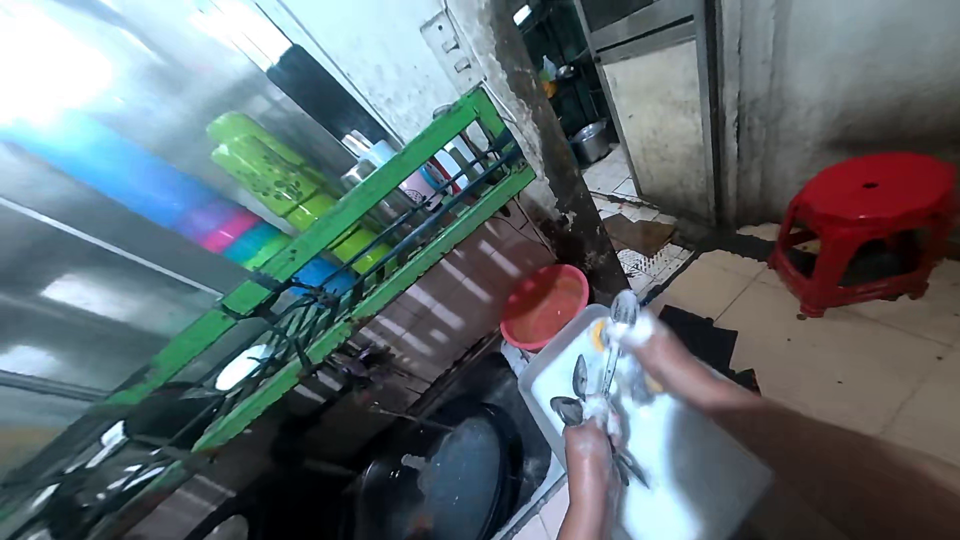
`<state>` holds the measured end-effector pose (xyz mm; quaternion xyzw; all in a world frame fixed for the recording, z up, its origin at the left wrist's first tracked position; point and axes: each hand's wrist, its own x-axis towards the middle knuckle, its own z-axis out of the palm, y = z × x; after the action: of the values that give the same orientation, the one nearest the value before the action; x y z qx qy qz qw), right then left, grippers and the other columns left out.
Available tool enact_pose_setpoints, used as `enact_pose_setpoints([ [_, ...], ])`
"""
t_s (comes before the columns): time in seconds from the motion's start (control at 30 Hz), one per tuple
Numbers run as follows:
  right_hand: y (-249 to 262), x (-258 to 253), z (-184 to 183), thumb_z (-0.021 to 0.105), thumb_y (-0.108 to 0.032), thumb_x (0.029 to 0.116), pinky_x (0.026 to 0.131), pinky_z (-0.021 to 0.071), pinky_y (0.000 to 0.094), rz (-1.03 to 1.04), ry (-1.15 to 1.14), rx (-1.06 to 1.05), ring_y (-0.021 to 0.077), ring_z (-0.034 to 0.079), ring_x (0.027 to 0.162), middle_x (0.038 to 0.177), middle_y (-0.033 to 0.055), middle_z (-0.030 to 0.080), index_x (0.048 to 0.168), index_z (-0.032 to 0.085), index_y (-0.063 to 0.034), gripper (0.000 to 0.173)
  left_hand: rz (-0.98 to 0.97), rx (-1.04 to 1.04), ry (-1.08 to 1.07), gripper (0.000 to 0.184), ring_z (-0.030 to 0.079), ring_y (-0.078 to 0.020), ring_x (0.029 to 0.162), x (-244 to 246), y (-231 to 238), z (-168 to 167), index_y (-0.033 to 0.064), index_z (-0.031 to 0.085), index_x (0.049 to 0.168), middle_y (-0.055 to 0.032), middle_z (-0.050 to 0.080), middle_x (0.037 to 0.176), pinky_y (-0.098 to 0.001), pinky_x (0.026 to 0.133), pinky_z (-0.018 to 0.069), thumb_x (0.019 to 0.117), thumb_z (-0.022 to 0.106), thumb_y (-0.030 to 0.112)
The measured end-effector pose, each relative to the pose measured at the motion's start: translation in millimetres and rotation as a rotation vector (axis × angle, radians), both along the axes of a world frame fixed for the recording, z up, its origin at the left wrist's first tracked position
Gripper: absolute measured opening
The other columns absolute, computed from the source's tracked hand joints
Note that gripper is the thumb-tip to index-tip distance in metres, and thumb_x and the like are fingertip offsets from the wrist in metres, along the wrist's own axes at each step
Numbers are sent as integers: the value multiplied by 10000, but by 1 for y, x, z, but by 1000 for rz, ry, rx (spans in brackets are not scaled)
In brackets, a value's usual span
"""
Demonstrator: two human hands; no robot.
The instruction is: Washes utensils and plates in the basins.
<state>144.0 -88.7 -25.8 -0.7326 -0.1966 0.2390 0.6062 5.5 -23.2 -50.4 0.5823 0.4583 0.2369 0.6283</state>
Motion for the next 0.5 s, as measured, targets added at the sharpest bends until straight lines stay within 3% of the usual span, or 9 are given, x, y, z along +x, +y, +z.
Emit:
enact_pose_setpoints([
  [0.1, 1, -23, -5, 655, -227, 1009, 905, 524, 474, 205, -10, -12, 272, 654, 995, 1094, 181, 673, 1274, 614, 2, 353, -51, 20, 78, 293, 515, -90, 452, -1, 2, 5, -36, 597, 848, -33, 542, 562, -234, 469, 468, 1076, 476, 103],
  [0.17, -4, -11, -1, 633, -209, 1020, 909, 512, 480, 260, -53, -50, 277, 646, 998, 1089, 187, 672, 1236, 639, 5, 304, -80, -50, -97, 348, 541, -91, 476, -10, 10, -2, -52, 631, 945, -56, 607, 640, -227, 452, 478, 1107, 397, 149],
  [0.2, -8, -3, 2, 626, -216, 1028, 953, 497, 504, 316, -79, -110, 304, 645, 1049, 1130, 208, 673, 1250, 639, 11, 318, -71, -76, -173, 348, 594, -114, 536, -13, 15, -4, -58, 639, 992, -83, 652, 723, -246, 495, 521, 1105, 383, 149],
  [0.27, -11, 6, 4, 634, -236, 1025, 994, 483, 534, 505, -117, -267, 332, 643, 1099, 1178, 223, 671, 1280, 638, -1, 347, -52, -99, -281, 252, 678, -186, 734, -15, 22, -2, -53, 629, 1034, -128, 684, 880, -335, 681, 605, 1073, 437, 105],
  [0.3, -9, 2, 0, 647, -227, 1014, 983, 491, 545, 622, -139, -318, 340, 645, 1089, 1170, 230, 668, 1284, 631, 1, 354, -60, -111, -313, 194, 677, -195, 787, -14, 22, 0, -50, 641, 1015, -135, 688, 896, -344, 725, 594, 1033, 491, 70],
  [0.37, -5, -16, -8, 649, -182, 993, 970, 481, 554, 861, -203, -345, 368, 626, 1094, 1178, 267, 639, 1305, 584, 49, 394, -100, -145, -295, 106, 683, -195, 770, -12, 20, 7, -47, 642, 969, -132, 683, 834, -355, 708, 593, 959, 550, 5],
  [0.43, -4, -34, -4, 643, -162, 992, 1006, 444, 582, 1039, -285, -401, 422, 594, 1149, 1222, 314, 606, 1292, 564, 106, 410, -73, -204, -236, 109, 683, -196, 733, -9, 19, 13, -48, 615, 1002, -131, 678, 807, -355, 671, 593, 997, 522, 8],
  [0.5, -9, -39, -5, 657, -163, 975, 902, 472, 614, 1125, -312, -470, 431, 625, 1051, 1137, 305, 631, 1252, 588, 83, 376, 6, -297, -283, 197, 674, -213, 675, -10, 29, 13, -32, 567, 1031, -120, 648, 749, -384, 654, 603, 1070, 413, 86],
])
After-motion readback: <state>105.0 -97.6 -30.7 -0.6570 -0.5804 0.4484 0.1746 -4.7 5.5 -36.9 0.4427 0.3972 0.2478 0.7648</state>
